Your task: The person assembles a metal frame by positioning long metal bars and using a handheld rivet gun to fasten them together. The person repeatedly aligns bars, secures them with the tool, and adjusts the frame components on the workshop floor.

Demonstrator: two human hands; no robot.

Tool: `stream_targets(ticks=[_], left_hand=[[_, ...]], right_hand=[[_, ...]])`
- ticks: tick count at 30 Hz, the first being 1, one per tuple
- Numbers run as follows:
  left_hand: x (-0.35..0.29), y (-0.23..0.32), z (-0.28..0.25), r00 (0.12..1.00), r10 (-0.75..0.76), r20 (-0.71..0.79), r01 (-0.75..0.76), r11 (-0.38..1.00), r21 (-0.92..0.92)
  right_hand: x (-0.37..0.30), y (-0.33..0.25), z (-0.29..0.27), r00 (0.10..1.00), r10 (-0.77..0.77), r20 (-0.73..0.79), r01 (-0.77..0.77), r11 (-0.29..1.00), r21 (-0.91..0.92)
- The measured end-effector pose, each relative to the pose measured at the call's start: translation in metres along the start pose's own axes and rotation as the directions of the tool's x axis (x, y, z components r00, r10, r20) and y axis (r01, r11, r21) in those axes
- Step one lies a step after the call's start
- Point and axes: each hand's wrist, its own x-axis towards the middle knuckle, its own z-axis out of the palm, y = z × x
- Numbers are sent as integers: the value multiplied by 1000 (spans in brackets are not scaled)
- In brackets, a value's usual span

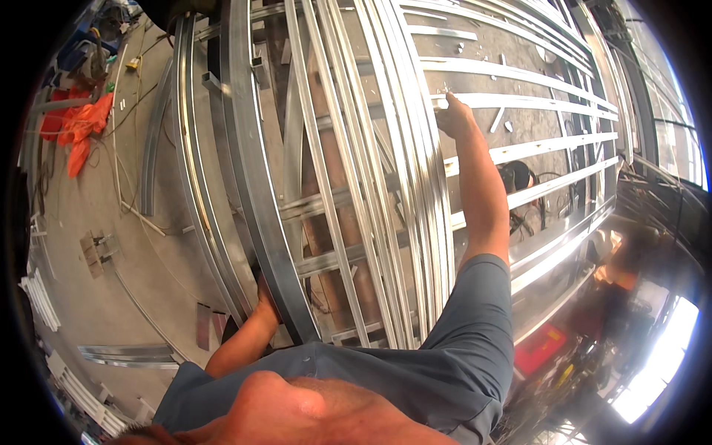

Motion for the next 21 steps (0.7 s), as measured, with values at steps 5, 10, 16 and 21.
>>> stream_targets(ticks=[5,10,16,21], left_hand=[[-9,-41,5,992,-74,99,25,903,428],[-17,-49,14,982,-151,117,6,638,770],[-18,-72,22,985,-159,59,95,806,585],[-14,-64,15,972,-194,134,32,673,739]], right_hand=[[26,24,11,963,-224,-152,228,974,4],[34,32,-47,947,-319,-30,315,944,-98],[15,23,-61,673,-669,316,602,247,-760],[-47,9,28,990,-142,16,119,878,463]])
